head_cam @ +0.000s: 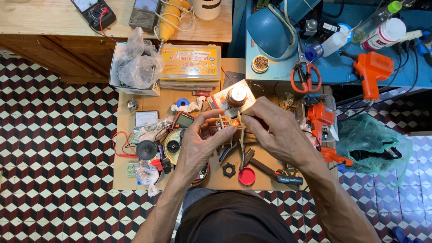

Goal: The person winds copper wire around a small rectangular core held in their left hand, using their right hand to guide the wire. They repeatedly adjust the wire and core, occasionally pulling the wire taut.

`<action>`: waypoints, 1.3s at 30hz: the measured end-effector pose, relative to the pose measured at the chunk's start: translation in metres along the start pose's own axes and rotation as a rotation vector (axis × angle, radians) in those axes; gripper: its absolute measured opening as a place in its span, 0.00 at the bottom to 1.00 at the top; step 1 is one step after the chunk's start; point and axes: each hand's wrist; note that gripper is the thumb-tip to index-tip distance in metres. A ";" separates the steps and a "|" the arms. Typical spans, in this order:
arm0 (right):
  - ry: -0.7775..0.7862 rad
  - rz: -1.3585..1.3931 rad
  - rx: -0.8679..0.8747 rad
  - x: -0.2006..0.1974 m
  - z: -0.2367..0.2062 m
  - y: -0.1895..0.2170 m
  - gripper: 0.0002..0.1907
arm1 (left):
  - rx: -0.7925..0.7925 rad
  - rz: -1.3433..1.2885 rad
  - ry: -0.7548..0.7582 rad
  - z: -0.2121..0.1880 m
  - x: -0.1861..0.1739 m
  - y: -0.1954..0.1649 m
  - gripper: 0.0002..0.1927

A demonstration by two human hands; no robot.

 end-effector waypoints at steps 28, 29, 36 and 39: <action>0.118 0.168 0.188 0.003 0.026 -0.027 0.10 | 0.066 -0.078 0.068 -0.006 -0.005 0.003 0.31; 0.096 0.102 0.158 0.001 0.023 -0.019 0.10 | 0.064 -0.067 0.058 -0.004 -0.006 0.004 0.31; 0.060 0.079 0.142 0.020 -0.025 0.009 0.08 | 0.089 -0.157 -0.033 0.010 -0.004 0.009 0.31; 0.055 0.138 0.288 0.037 -0.043 -0.003 0.09 | 0.122 -0.136 -0.056 0.010 -0.001 0.007 0.31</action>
Point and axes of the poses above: each hand's wrist, its own z-axis towards the middle knuckle, its own x-axis out of the palm, y = z × x, and after that the axes turned 4 degrees about y, right-handed
